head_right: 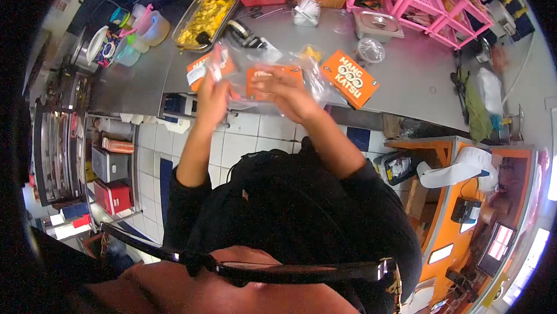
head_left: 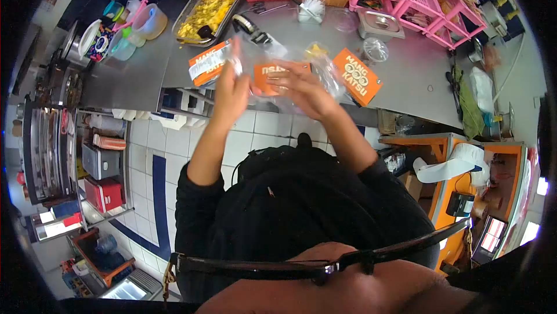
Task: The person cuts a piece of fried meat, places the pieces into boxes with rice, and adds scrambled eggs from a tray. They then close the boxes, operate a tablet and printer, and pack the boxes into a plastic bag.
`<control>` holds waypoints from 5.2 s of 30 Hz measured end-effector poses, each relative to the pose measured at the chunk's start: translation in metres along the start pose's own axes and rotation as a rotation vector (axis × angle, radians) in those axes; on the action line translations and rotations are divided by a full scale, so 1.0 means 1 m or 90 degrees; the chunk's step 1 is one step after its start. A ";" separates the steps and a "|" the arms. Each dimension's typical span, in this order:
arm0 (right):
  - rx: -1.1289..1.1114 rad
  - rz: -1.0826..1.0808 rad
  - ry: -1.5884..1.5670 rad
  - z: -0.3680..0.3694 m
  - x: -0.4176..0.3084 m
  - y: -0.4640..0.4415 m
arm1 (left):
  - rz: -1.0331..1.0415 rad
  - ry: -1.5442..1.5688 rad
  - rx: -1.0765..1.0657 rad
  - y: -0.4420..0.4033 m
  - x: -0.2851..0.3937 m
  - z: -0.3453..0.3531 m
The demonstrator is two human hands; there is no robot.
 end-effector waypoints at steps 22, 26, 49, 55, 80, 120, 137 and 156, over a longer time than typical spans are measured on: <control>0.170 -0.022 0.068 -0.022 -0.160 -0.010 | -0.185 0.085 -0.037 -0.021 0.013 0.002; 0.104 -0.096 0.325 0.002 -0.094 -0.059 | -0.154 0.139 -0.054 -0.023 0.013 -0.001; -0.093 -0.210 1.540 -0.016 0.000 -0.088 | -0.078 0.229 -0.074 -0.057 -0.033 -0.058; -0.017 0.159 1.393 0.040 -0.071 -0.078 | -0.081 0.183 -0.203 -0.059 -0.048 -0.064; 0.438 0.136 0.592 -0.047 0.067 -0.038 | 0.325 -0.481 -0.187 -0.043 -0.095 -0.016; 0.627 -0.236 0.847 -0.030 0.090 -0.029 | 0.261 -0.403 -0.412 -0.086 -0.130 -0.007; 0.489 -0.249 1.061 0.016 0.030 -0.037 | 0.152 -0.301 -0.541 -0.139 -0.127 -0.009; 0.274 -0.371 1.217 -0.032 0.019 -0.056 | 0.302 -0.336 -0.357 -0.077 -0.141 0.004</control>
Point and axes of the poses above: each hand's wrist, its own y-axis away from the middle knuckle, its own z-axis out of the palm, x = y × z, the point moved 1 cm from there along -y, towards the middle knuckle, and after that the axes turned 7 degrees about x, right-handed, at the moved point
